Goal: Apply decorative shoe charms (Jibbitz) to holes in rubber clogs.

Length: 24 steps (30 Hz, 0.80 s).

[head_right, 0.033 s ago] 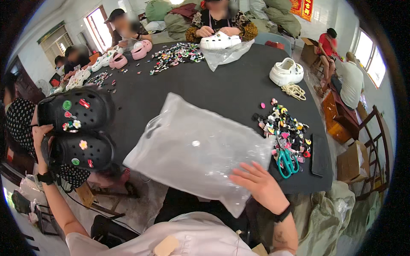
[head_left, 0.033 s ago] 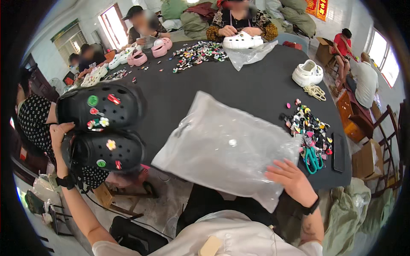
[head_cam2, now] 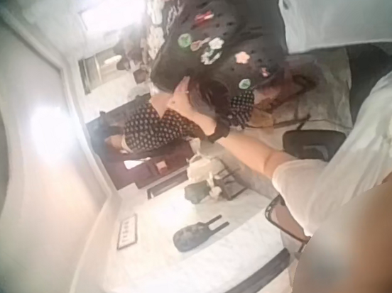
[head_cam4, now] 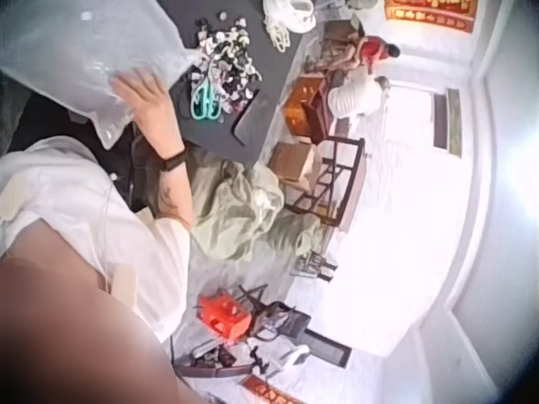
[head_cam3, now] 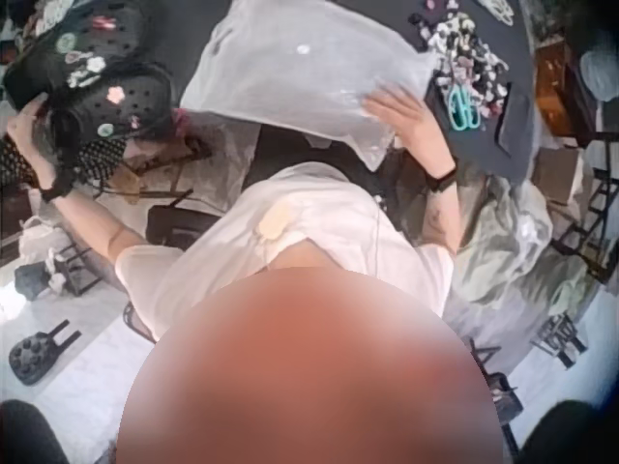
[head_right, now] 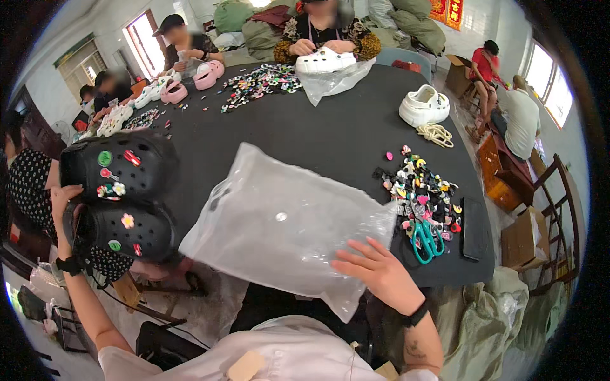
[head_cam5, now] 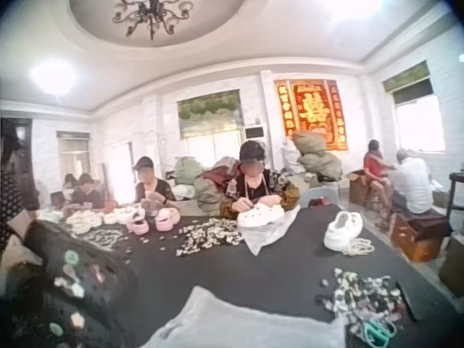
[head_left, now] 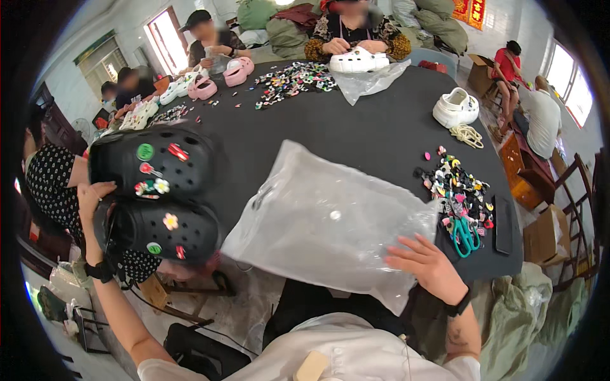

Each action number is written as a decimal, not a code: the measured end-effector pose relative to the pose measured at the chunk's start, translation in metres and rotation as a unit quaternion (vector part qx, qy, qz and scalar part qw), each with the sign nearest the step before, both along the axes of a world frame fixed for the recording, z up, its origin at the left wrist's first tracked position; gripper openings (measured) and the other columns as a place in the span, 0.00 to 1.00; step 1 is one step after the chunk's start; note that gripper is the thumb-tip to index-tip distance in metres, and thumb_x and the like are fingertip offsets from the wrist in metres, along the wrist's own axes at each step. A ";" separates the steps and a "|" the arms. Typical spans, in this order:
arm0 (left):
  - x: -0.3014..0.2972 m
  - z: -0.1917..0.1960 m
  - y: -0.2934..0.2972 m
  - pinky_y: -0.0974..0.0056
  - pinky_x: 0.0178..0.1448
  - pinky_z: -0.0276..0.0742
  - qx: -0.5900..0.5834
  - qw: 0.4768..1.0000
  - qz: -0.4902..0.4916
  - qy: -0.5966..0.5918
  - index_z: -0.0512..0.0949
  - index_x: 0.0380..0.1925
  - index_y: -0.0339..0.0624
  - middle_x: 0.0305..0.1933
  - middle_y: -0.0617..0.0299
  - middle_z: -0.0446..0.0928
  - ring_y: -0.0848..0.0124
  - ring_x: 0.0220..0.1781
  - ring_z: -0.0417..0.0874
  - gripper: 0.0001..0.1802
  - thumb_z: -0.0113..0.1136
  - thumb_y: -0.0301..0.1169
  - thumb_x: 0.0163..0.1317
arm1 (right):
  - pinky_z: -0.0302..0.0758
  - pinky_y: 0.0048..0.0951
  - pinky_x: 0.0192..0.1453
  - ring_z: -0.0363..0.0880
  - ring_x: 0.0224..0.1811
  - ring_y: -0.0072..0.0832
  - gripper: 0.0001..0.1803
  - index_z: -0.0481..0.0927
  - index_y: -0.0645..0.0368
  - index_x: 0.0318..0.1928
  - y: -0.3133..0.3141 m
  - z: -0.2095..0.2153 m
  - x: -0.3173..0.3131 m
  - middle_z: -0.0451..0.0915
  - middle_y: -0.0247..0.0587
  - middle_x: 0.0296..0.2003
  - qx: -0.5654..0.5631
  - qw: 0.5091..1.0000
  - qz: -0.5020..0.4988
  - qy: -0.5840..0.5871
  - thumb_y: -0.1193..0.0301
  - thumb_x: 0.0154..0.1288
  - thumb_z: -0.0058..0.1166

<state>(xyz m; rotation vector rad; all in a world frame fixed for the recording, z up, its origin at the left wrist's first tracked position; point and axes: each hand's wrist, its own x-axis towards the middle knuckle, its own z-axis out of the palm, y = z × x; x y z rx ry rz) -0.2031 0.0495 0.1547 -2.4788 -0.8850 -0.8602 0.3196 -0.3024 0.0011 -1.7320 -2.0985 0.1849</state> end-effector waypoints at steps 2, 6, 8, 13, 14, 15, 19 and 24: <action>0.033 0.010 -0.021 0.64 0.59 0.71 -0.032 0.997 -0.043 0.050 0.81 0.39 0.37 0.47 0.56 0.81 0.63 0.53 0.78 0.16 0.57 0.20 0.47 | 0.60 0.48 0.74 0.68 0.69 0.39 0.32 0.80 0.44 0.57 0.010 -0.001 -0.005 0.75 0.35 0.62 -0.003 1.000 0.025 -0.003 0.83 0.51 0.52; 0.122 0.027 -0.015 0.62 0.59 0.64 -0.050 0.960 -0.248 0.118 0.84 0.36 0.43 0.44 0.59 0.84 0.67 0.47 0.82 0.12 0.57 0.34 0.54 | 0.57 0.51 0.75 0.63 0.72 0.41 0.32 0.81 0.40 0.56 0.021 -0.009 0.005 0.72 0.35 0.65 -0.001 0.996 -0.019 -0.087 0.84 0.51 0.54; 0.181 0.028 -0.033 0.59 0.56 0.62 -0.052 0.936 -0.319 0.138 0.84 0.36 0.46 0.42 0.62 0.85 0.70 0.42 0.79 0.11 0.57 0.36 0.57 | 0.56 0.52 0.75 0.62 0.72 0.43 0.29 0.82 0.40 0.54 0.013 -0.014 0.010 0.71 0.36 0.65 -0.003 0.995 -0.063 -0.083 0.82 0.51 0.57; 0.290 -0.001 -0.045 0.61 0.56 0.66 -0.120 0.841 -0.501 0.166 0.83 0.43 0.51 0.46 0.72 0.83 0.70 0.47 0.77 0.18 0.63 0.31 0.48 | 0.58 0.50 0.74 0.63 0.71 0.45 0.22 0.79 0.52 0.56 -0.014 -0.015 0.013 0.72 0.41 0.64 0.003 0.991 -0.123 -0.044 0.75 0.59 0.61; 0.307 -0.011 -0.046 0.62 0.56 0.67 -0.112 0.830 -0.516 0.179 0.83 0.44 0.52 0.48 0.72 0.82 0.68 0.49 0.75 0.18 0.62 0.31 0.49 | 0.59 0.48 0.74 0.63 0.71 0.45 0.23 0.77 0.54 0.57 -0.020 -0.013 0.012 0.72 0.43 0.64 0.016 0.986 -0.164 0.005 0.75 0.59 0.60; 0.324 -0.022 -0.045 0.63 0.57 0.67 -0.103 0.820 -0.529 0.193 0.83 0.45 0.53 0.49 0.72 0.81 0.67 0.50 0.74 0.19 0.61 0.30 0.49 | 0.60 0.47 0.74 0.64 0.70 0.46 0.24 0.76 0.56 0.58 -0.025 -0.012 0.012 0.71 0.45 0.64 0.030 0.977 -0.203 0.055 0.76 0.59 0.60; 0.382 -0.072 -0.031 0.61 0.59 0.74 -0.061 0.804 -0.572 0.148 0.82 0.45 0.54 0.55 0.71 0.78 0.64 0.52 0.74 0.19 0.59 0.23 0.52 | 0.60 0.43 0.73 0.65 0.70 0.45 0.29 0.71 0.61 0.63 -0.045 -0.008 0.008 0.70 0.49 0.65 0.065 0.949 -0.251 0.177 0.76 0.60 0.60; 0.359 -0.073 -0.012 0.60 0.61 0.73 -0.214 0.860 -0.463 0.001 0.85 0.43 0.49 0.55 0.61 0.80 0.62 0.56 0.79 0.16 0.63 0.20 0.54 | 0.59 0.48 0.74 0.61 0.71 0.51 0.45 0.65 0.59 0.68 -0.038 -0.019 -0.006 0.63 0.57 0.68 0.020 0.970 -0.183 0.156 0.61 0.51 0.72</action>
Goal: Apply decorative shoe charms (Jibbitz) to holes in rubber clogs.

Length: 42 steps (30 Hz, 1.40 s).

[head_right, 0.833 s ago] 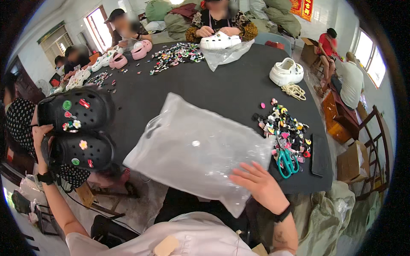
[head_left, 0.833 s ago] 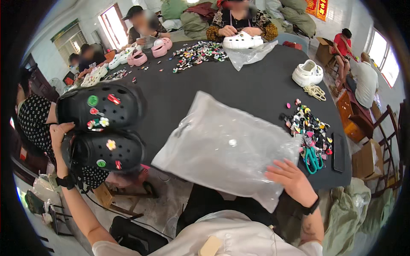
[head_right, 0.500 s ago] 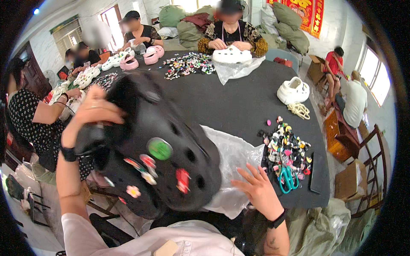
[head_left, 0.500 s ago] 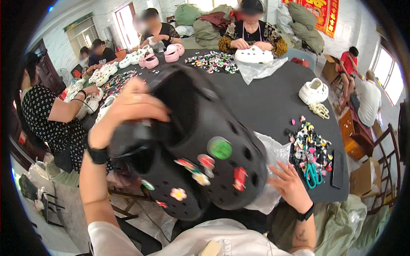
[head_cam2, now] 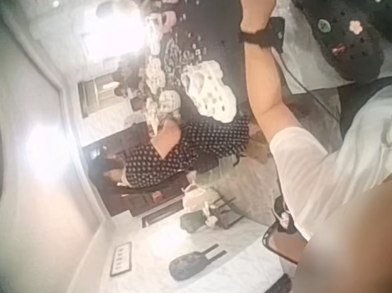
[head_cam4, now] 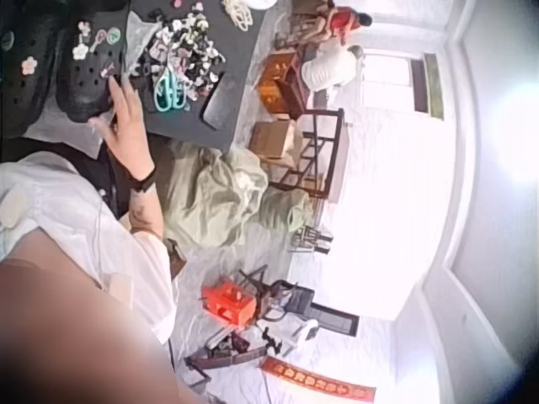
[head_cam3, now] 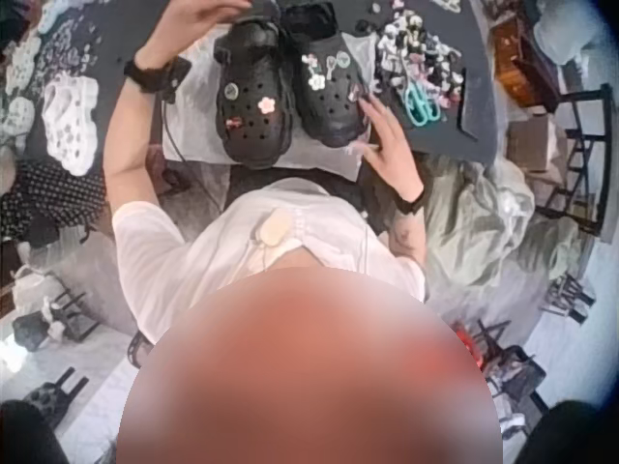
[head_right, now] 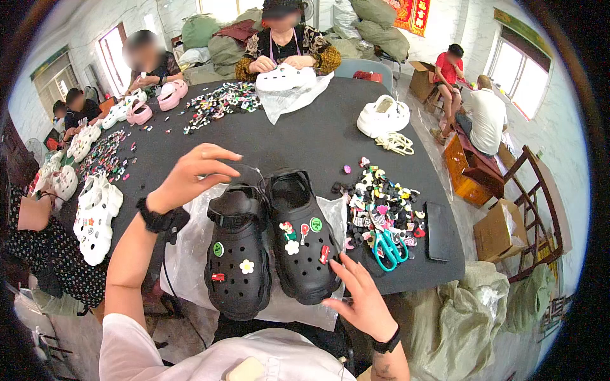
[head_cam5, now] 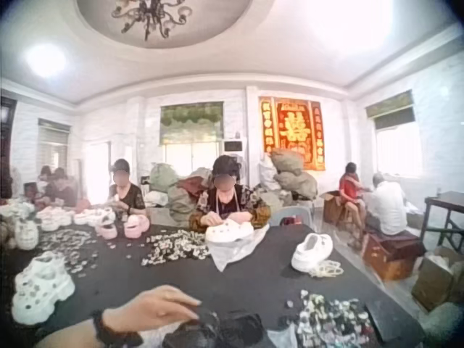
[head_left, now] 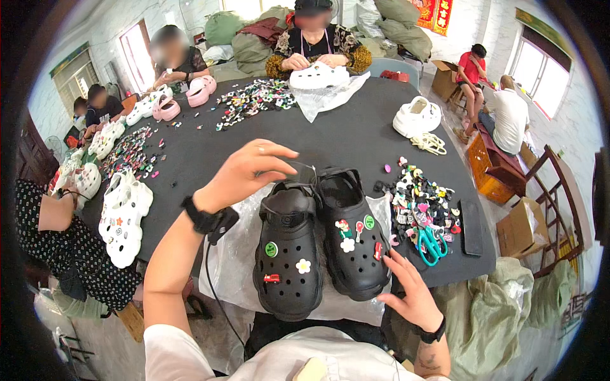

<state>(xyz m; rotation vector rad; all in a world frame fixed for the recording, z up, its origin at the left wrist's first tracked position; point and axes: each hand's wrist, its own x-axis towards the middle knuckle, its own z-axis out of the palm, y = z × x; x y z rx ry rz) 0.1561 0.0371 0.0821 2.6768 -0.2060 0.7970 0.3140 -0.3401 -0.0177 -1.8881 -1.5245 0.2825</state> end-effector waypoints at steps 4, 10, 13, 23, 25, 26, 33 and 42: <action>-0.044 0.003 -0.017 0.60 0.63 0.72 -0.142 0.977 0.158 -0.017 0.82 0.47 0.45 0.56 0.58 0.79 0.65 0.59 0.78 0.16 0.65 0.25 0.57 | 0.60 0.48 0.73 0.59 0.72 0.54 0.50 0.62 0.58 0.69 0.014 -0.006 -0.005 0.58 0.61 0.70 0.025 0.999 -0.006 0.024 0.60 0.47 0.75; -0.115 -0.058 -0.095 0.54 0.68 0.67 -0.177 0.967 0.184 0.018 0.79 0.53 0.47 0.61 0.56 0.75 0.57 0.65 0.73 0.29 0.75 0.32 0.48 | 0.55 0.49 0.75 0.49 0.76 0.58 0.65 0.59 0.57 0.70 0.032 -0.016 -0.014 0.48 0.68 0.72 0.043 0.995 -0.015 0.087 0.55 0.31 0.83; -0.116 -0.096 -0.137 0.48 0.72 0.60 -0.191 0.966 0.158 0.066 0.79 0.55 0.51 0.69 0.55 0.66 0.49 0.71 0.62 0.38 0.79 0.45 0.41 | 0.56 0.52 0.74 0.49 0.75 0.61 0.64 0.60 0.56 0.70 0.035 -0.020 -0.023 0.46 0.66 0.73 0.038 0.998 -0.024 0.050 0.55 0.30 0.83; -0.106 -0.116 -0.147 0.46 0.73 0.57 -0.184 0.962 0.192 0.065 0.77 0.59 0.53 0.74 0.50 0.57 0.45 0.75 0.54 0.47 0.81 0.54 0.34 | 0.62 0.50 0.71 0.59 0.70 0.56 0.56 0.67 0.53 0.67 0.019 -0.006 -0.037 0.57 0.60 0.68 0.057 0.994 -0.085 0.039 0.57 0.33 0.82; -0.109 -0.106 -0.143 0.46 0.73 0.57 -0.177 0.964 0.183 0.078 0.77 0.59 0.53 0.75 0.50 0.56 0.46 0.75 0.55 0.47 0.80 0.54 0.35 | 0.63 0.49 0.70 0.63 0.68 0.51 0.48 0.74 0.53 0.62 0.004 0.001 -0.015 0.64 0.55 0.65 0.001 0.999 -0.029 0.030 0.56 0.37 0.80; -0.114 -0.100 -0.139 0.46 0.73 0.57 -0.168 0.963 0.180 0.109 0.76 0.60 0.52 0.74 0.50 0.57 0.46 0.74 0.57 0.47 0.79 0.53 0.36 | 0.63 0.46 0.69 0.66 0.67 0.48 0.40 0.79 0.54 0.58 0.000 0.008 -0.006 0.69 0.51 0.63 0.046 0.997 -0.049 0.043 0.56 0.42 0.77; -0.120 -0.004 -0.113 0.54 0.65 0.68 -0.041 0.973 0.154 0.168 0.80 0.53 0.46 0.61 0.58 0.76 0.56 0.62 0.75 0.32 0.75 0.41 0.44 | 0.69 0.40 0.63 0.71 0.60 0.47 0.22 0.77 0.59 0.56 -0.008 0.005 0.063 0.72 0.50 0.57 0.064 0.966 -0.230 -0.097 0.71 0.60 0.62; -0.029 -0.005 -0.136 0.54 0.65 0.67 0.037 0.991 0.089 0.091 0.80 0.51 0.44 0.57 0.59 0.78 0.57 0.62 0.74 0.23 0.68 0.34 0.52 | 0.72 0.40 0.53 0.73 0.50 0.46 0.24 0.75 0.56 0.56 -0.004 -0.004 0.073 0.73 0.47 0.47 0.004 0.966 -0.251 -0.055 0.72 0.57 0.65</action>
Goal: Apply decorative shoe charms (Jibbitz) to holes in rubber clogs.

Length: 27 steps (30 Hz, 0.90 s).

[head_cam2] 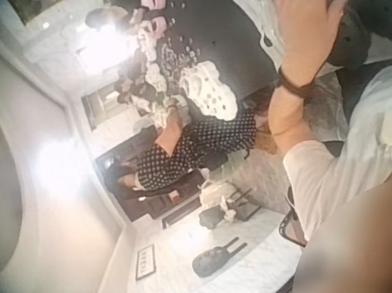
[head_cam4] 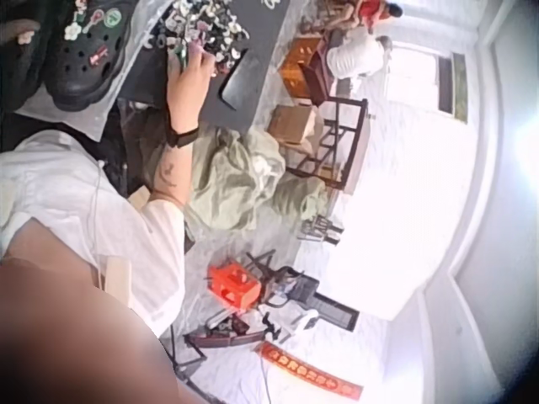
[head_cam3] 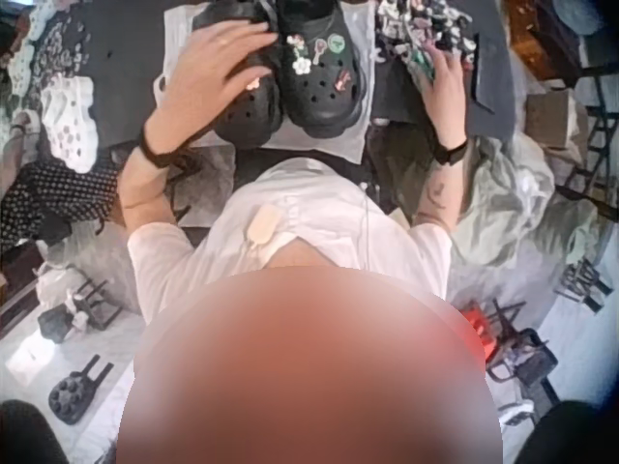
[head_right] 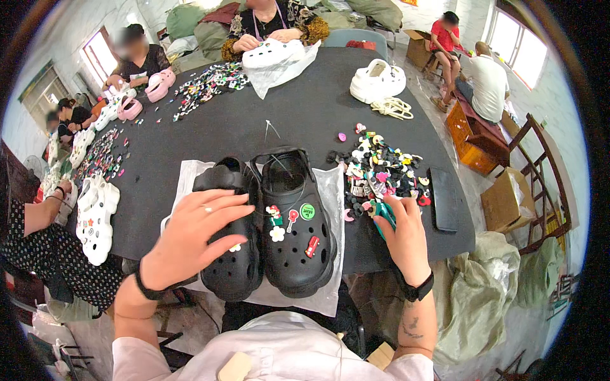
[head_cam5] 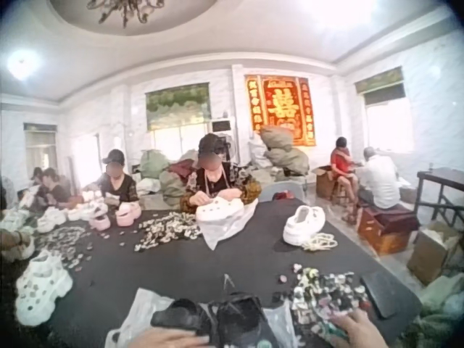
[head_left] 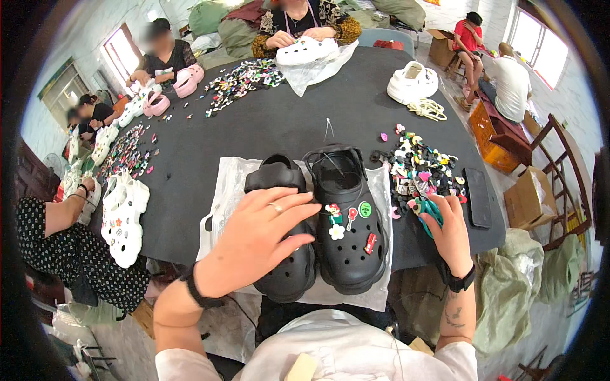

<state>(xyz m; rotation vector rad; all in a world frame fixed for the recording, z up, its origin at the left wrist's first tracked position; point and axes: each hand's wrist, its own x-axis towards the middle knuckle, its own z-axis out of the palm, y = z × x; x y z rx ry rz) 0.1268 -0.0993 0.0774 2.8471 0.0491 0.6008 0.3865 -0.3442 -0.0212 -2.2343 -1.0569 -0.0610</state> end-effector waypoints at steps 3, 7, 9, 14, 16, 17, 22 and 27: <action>0.018 -0.024 0.006 0.53 0.65 0.65 0.075 0.997 0.018 0.008 0.78 0.52 0.45 0.55 0.59 0.78 0.59 0.63 0.73 0.25 0.69 0.35 0.52 | 0.73 0.40 0.52 0.74 0.49 0.46 0.26 0.74 0.56 0.57 -0.001 -0.003 0.003 0.73 0.47 0.46 -0.006 0.993 -0.001 -0.118 0.70 0.57 0.65; 0.013 -0.028 0.010 0.49 0.69 0.57 0.089 0.995 0.019 0.037 0.82 0.39 0.49 0.49 0.67 0.81 0.61 0.64 0.72 0.13 0.69 0.34 0.52 | 0.73 0.42 0.51 0.74 0.48 0.46 0.26 0.73 0.57 0.57 -0.006 -0.004 0.007 0.73 0.47 0.44 0.005 0.995 0.010 -0.094 0.69 0.58 0.65; 0.012 -0.028 0.005 0.47 0.70 0.53 0.068 0.997 0.022 0.037 0.82 0.35 0.51 0.46 0.70 0.82 0.62 0.65 0.71 0.09 0.68 0.32 0.53 | 0.73 0.43 0.50 0.74 0.48 0.47 0.27 0.73 0.56 0.58 -0.009 -0.007 0.009 0.73 0.47 0.43 -0.022 0.997 -0.009 -0.078 0.68 0.58 0.65; -0.001 -0.024 -0.010 0.47 0.72 0.49 -0.015 0.999 0.043 0.030 0.81 0.35 0.49 0.44 0.70 0.82 0.63 0.64 0.74 0.05 0.64 0.28 0.58 | 0.75 0.45 0.48 0.77 0.46 0.50 0.29 0.70 0.51 0.62 -0.018 -0.006 0.010 0.76 0.51 0.41 -0.043 0.997 -0.019 -0.066 0.72 0.59 0.62; -0.011 -0.025 -0.013 0.48 0.72 0.50 -0.095 0.994 0.050 0.013 0.80 0.37 0.47 0.43 0.69 0.82 0.64 0.60 0.78 0.05 0.61 0.26 0.61 | 0.76 0.41 0.47 0.79 0.42 0.49 0.35 0.66 0.49 0.67 -0.016 0.000 0.009 0.78 0.52 0.40 -0.020 0.999 -0.028 -0.016 0.77 0.58 0.61; -0.014 -0.029 -0.015 0.48 0.72 0.50 -0.095 0.994 0.056 0.011 0.80 0.37 0.47 0.43 0.69 0.82 0.64 0.60 0.78 0.05 0.61 0.26 0.61 | 0.76 0.39 0.46 0.79 0.40 0.47 0.38 0.65 0.49 0.68 -0.015 0.002 0.007 0.79 0.51 0.39 0.000 0.999 -0.030 0.014 0.79 0.58 0.61; -0.022 -0.052 -0.026 0.49 0.72 0.51 -0.188 0.979 0.073 -0.014 0.80 0.41 0.47 0.44 0.67 0.82 0.63 0.60 0.78 0.07 0.61 0.28 0.62 | 0.75 0.26 0.49 0.79 0.42 0.24 0.32 0.58 0.56 0.71 -0.022 -0.001 0.013 0.79 0.37 0.42 0.273 0.917 0.073 0.281 0.76 0.70 0.54; -0.028 -0.062 -0.024 0.48 0.76 0.44 -0.218 0.973 0.061 0.040 0.80 0.47 0.49 0.50 0.66 0.80 0.64 0.67 0.71 0.12 0.60 0.32 0.64 | 0.75 0.25 0.47 0.80 0.41 0.25 0.29 0.62 0.61 0.69 -0.014 0.023 0.000 0.80 0.39 0.43 0.337 0.791 0.090 0.502 0.70 0.70 0.54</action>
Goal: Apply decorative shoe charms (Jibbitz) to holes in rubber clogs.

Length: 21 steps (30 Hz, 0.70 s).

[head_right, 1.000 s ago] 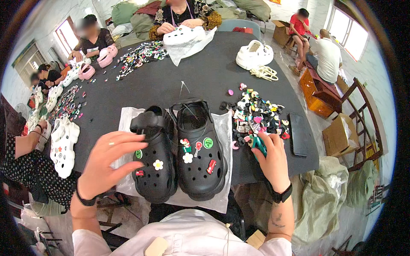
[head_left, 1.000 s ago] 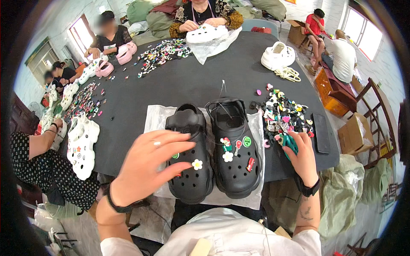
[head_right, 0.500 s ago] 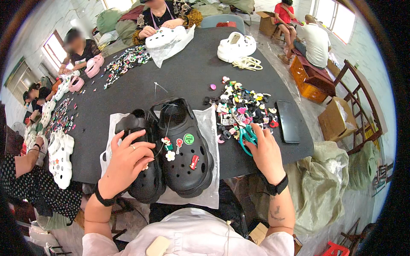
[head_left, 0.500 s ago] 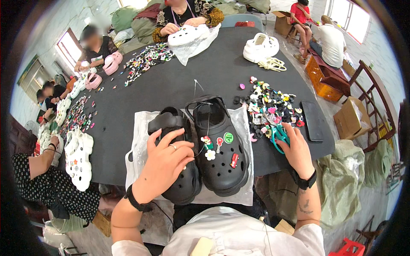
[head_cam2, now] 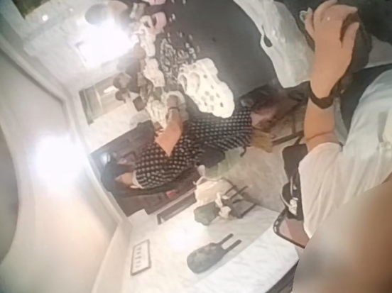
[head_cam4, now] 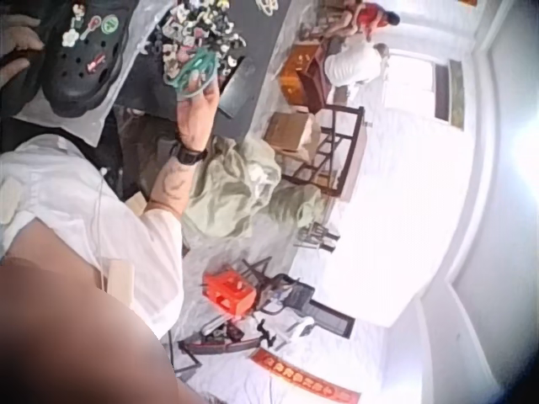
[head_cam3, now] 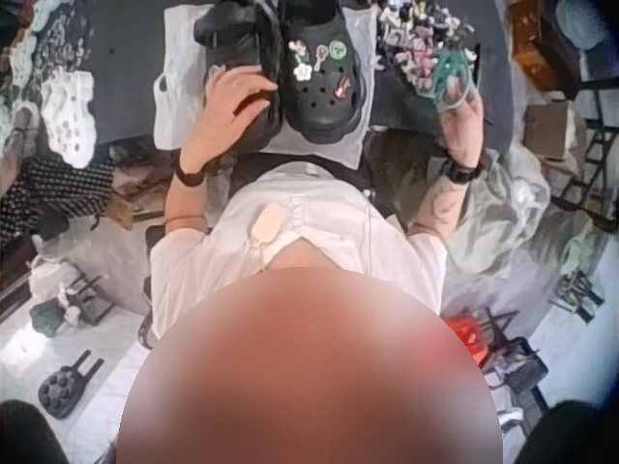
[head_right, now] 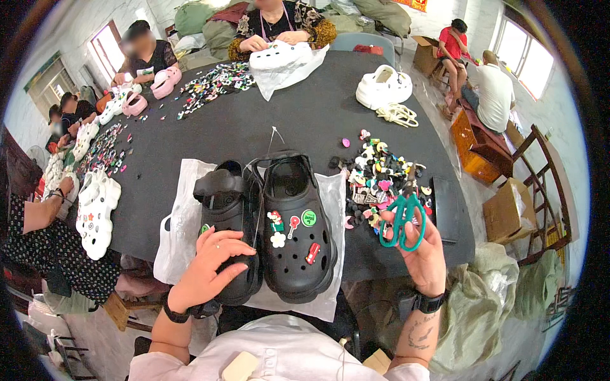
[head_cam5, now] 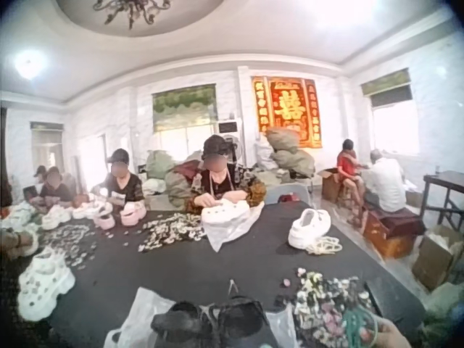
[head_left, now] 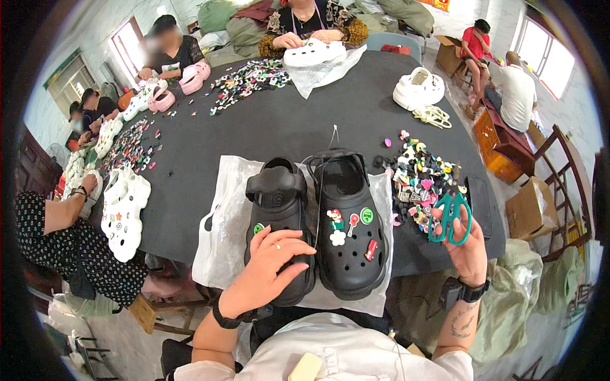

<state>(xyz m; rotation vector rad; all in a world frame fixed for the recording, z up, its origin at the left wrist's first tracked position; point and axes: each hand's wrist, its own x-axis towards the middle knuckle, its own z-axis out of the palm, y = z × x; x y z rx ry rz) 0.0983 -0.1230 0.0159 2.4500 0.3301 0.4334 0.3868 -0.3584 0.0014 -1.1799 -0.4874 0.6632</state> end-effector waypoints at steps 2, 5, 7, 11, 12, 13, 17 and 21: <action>-0.002 -0.002 0.000 0.48 0.76 0.42 -0.013 1.000 -0.001 0.006 0.79 0.49 0.49 0.51 0.67 0.80 0.64 0.68 0.70 0.13 0.60 0.32 0.64 | 0.75 0.24 0.46 0.79 0.39 0.25 0.29 0.64 0.62 0.67 0.004 -0.001 -0.002 0.80 0.39 0.43 0.037 0.997 0.022 0.057 0.69 0.70 0.55; -0.002 -0.003 0.001 0.48 0.77 0.40 -0.027 1.000 -0.003 0.013 0.79 0.50 0.50 0.53 0.67 0.80 0.64 0.69 0.68 0.15 0.61 0.33 0.63 | 0.70 0.22 0.41 0.74 0.37 0.23 0.24 0.72 0.63 0.61 0.013 -0.006 -0.011 0.80 0.38 0.41 0.042 0.996 0.045 0.064 0.69 0.67 0.58; -0.003 -0.004 0.001 0.48 0.77 0.40 -0.033 0.999 -0.012 0.016 0.79 0.51 0.50 0.53 0.67 0.80 0.64 0.68 0.69 0.15 0.61 0.33 0.63 | 0.70 0.22 0.42 0.73 0.37 0.23 0.24 0.72 0.63 0.60 0.022 -0.010 -0.009 0.79 0.38 0.42 0.044 0.998 0.042 0.031 0.68 0.67 0.58; -0.005 -0.008 0.002 0.48 0.77 0.39 -0.026 1.000 -0.014 0.003 0.79 0.51 0.50 0.55 0.68 0.80 0.64 0.68 0.69 0.16 0.61 0.33 0.63 | 0.69 0.21 0.41 0.73 0.37 0.20 0.23 0.71 0.63 0.60 0.033 -0.019 0.002 0.78 0.35 0.39 0.046 0.999 0.019 -0.001 0.64 0.70 0.56; -0.005 -0.009 0.002 0.48 0.77 0.39 -0.019 1.000 -0.006 0.004 0.79 0.52 0.51 0.55 0.68 0.80 0.64 0.68 0.69 0.16 0.61 0.33 0.63 | 0.68 0.20 0.39 0.72 0.36 0.20 0.23 0.71 0.63 0.60 0.033 -0.022 0.002 0.78 0.35 0.38 0.061 0.998 0.022 0.006 0.62 0.72 0.53; -0.005 -0.009 0.002 0.48 0.77 0.39 -0.023 1.000 -0.007 0.005 0.80 0.51 0.51 0.55 0.68 0.80 0.64 0.68 0.69 0.16 0.62 0.33 0.62 | 0.68 0.20 0.39 0.72 0.36 0.20 0.23 0.71 0.63 0.60 0.030 -0.022 -0.001 0.78 0.35 0.38 0.056 0.998 0.018 0.007 0.62 0.72 0.53; 0.000 -0.008 0.004 0.47 0.77 0.39 -0.017 1.000 -0.010 0.005 0.81 0.51 0.49 0.54 0.67 0.80 0.62 0.67 0.70 0.17 0.62 0.32 0.61 | 0.66 0.19 0.32 0.71 0.30 0.20 0.26 0.69 0.60 0.62 0.018 -0.030 -0.007 0.77 0.34 0.36 0.114 0.992 0.047 0.011 0.53 0.75 0.46; 0.000 -0.004 0.006 0.46 0.78 0.41 0.006 1.000 0.005 0.020 0.80 0.51 0.49 0.53 0.66 0.81 0.60 0.67 0.71 0.18 0.63 0.34 0.59 | 0.65 0.21 0.27 0.70 0.26 0.21 0.39 0.65 0.55 0.67 0.026 -0.065 -0.020 0.76 0.38 0.33 0.033 0.998 -0.008 -0.047 0.46 0.64 0.59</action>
